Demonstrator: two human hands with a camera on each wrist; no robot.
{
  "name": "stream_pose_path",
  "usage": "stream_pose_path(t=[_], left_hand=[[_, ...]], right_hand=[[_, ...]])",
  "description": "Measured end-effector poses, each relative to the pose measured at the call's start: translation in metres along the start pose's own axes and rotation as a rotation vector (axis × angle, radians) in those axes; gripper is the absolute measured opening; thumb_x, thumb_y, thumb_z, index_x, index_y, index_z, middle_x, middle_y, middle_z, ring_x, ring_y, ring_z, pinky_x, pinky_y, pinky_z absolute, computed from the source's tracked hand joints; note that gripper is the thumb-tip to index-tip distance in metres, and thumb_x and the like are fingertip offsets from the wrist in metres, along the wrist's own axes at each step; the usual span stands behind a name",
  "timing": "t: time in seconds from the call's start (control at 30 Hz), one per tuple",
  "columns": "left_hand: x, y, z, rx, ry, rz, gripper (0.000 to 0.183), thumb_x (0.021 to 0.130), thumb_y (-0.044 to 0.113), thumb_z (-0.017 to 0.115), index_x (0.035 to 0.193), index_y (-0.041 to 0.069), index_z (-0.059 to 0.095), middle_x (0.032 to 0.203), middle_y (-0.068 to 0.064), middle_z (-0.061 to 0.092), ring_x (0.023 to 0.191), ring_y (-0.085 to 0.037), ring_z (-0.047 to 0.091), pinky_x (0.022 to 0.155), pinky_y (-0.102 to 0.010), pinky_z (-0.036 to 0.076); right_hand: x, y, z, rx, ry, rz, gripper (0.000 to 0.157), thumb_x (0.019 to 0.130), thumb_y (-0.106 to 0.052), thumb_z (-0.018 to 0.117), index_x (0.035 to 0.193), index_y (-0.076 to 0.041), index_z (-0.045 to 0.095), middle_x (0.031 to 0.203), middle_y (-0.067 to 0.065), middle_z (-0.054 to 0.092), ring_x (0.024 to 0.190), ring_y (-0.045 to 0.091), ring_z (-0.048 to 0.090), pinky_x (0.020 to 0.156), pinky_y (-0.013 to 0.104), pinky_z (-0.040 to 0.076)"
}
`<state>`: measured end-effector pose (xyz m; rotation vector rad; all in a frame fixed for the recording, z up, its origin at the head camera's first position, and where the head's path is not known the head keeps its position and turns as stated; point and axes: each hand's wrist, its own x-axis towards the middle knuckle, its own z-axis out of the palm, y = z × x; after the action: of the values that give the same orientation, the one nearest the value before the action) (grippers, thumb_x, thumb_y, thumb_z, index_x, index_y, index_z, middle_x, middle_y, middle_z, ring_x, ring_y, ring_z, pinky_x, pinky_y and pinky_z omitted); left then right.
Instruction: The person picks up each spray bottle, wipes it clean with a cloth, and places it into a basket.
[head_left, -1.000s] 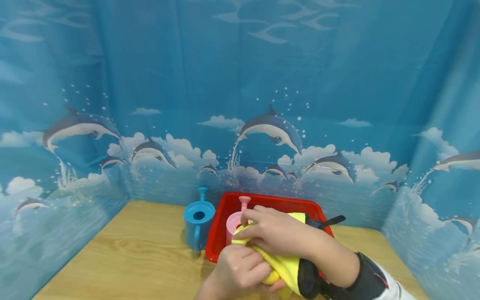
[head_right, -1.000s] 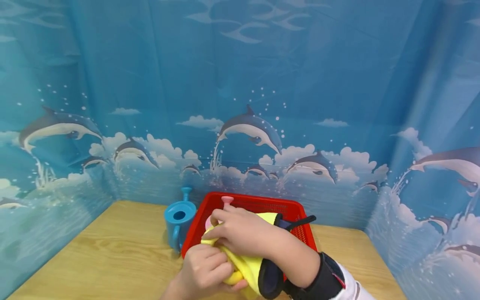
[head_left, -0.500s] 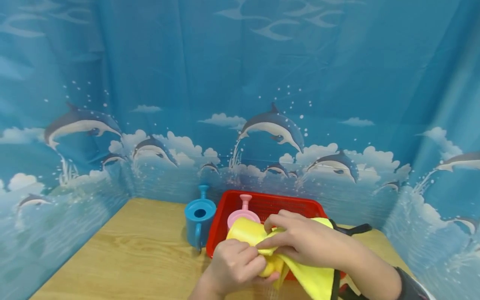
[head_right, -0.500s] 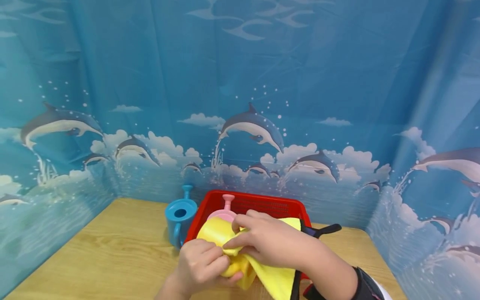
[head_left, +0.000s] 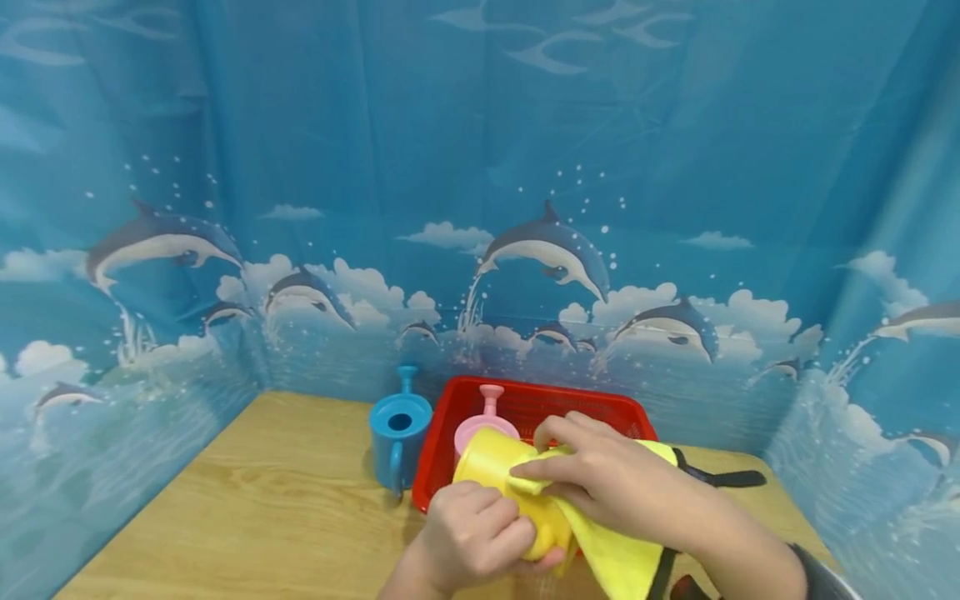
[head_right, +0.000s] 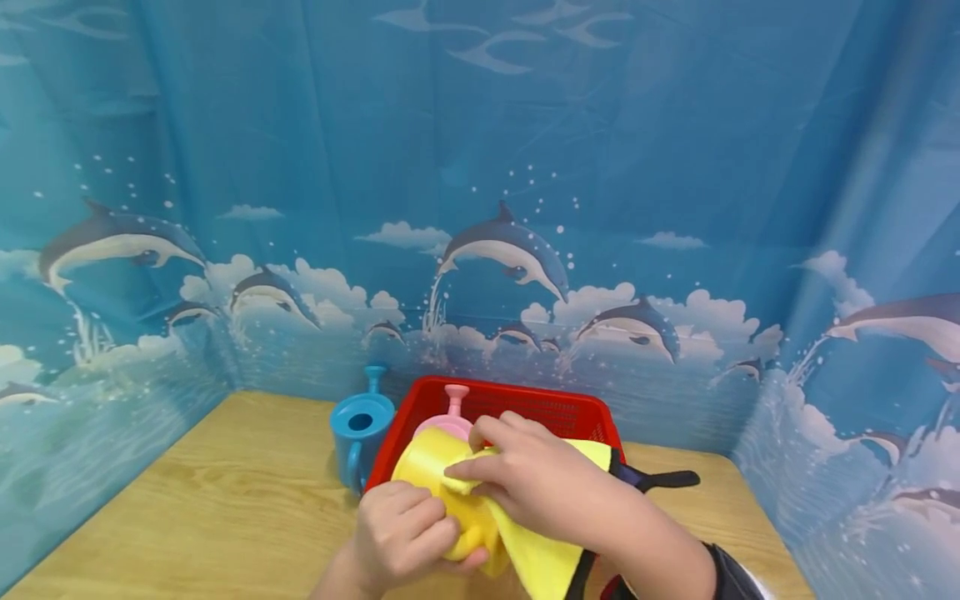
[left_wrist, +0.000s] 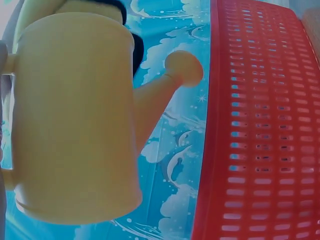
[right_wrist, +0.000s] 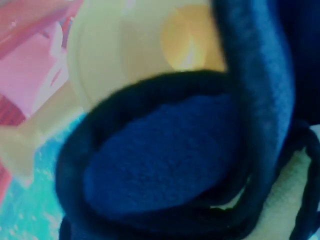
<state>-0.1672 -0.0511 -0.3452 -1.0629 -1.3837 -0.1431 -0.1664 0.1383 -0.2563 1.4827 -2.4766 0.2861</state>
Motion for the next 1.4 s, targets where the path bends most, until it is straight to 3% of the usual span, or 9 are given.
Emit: stream_pose_path(t=[0.3,0.5,0.7,0.87,1.2,1.4], left_hand=[[0.003,-0.006,-0.003,0.042,0.08,0.021,0.043,0.085,0.046,0.057,0.052,0.024,0.041,0.048,0.013,0.041,0.042,0.002,0.035,0.046,-0.006,0.017],[0.008,-0.007,-0.005,0.026,0.128,0.046,0.043,0.086,0.044,0.056,0.052,0.024,0.039,0.047,0.014,0.037,0.042,0.003,0.032,0.046,-0.007,0.014],[0.018,-0.003,-0.007,-0.039,0.137,0.079,0.042,0.086,0.043,0.055,0.052,0.024,0.04,0.047,0.014,0.039,0.042,0.003,0.031,0.047,-0.007,0.014],[0.018,-0.002,-0.005,-0.066,0.124,0.077,0.042,0.087,0.043,0.053,0.052,0.024,0.04,0.048,0.014,0.041,0.042,0.004,0.032,0.048,-0.006,0.014],[0.007,-0.008,-0.004,-0.028,0.151,0.022,0.045,0.088,0.045,0.051,0.052,0.022,0.038,0.047,0.013,0.036,0.04,0.003,0.029,0.047,-0.007,0.011],[0.002,-0.013,-0.006,0.023,0.144,0.016,0.044,0.087,0.045,0.053,0.052,0.023,0.04,0.047,0.013,0.037,0.04,0.002,0.031,0.046,-0.007,0.013]], right_hand=[[0.039,0.004,0.018,0.029,-0.002,-0.024,0.026,0.087,-0.018,0.061,0.111,-0.028,0.064,0.096,-0.007,0.051,0.084,0.007,0.044,0.072,0.021,0.04],[0.052,0.004,0.017,0.062,-0.051,-0.054,0.024,0.089,-0.021,0.059,0.112,-0.028,0.063,0.098,-0.007,0.051,0.09,0.006,0.045,0.074,0.02,0.041],[0.06,0.0,0.015,-0.021,-0.136,-0.071,0.025,0.091,-0.026,0.056,0.114,-0.027,0.062,0.098,-0.006,0.052,0.087,0.007,0.044,0.072,0.017,0.04],[0.06,0.001,0.015,-0.046,-0.174,-0.046,0.026,0.091,-0.027,0.055,0.116,-0.029,0.061,0.1,-0.005,0.051,0.086,0.008,0.044,0.071,0.017,0.039],[0.045,0.014,0.008,0.096,-0.217,0.009,0.03,0.09,-0.024,0.058,0.119,-0.03,0.059,0.096,-0.008,0.047,0.089,0.006,0.042,0.069,0.017,0.04],[0.027,0.018,0.0,0.149,-0.184,0.031,0.033,0.089,-0.02,0.058,0.12,-0.032,0.058,0.097,-0.01,0.047,0.09,0.006,0.043,0.07,0.018,0.042]])
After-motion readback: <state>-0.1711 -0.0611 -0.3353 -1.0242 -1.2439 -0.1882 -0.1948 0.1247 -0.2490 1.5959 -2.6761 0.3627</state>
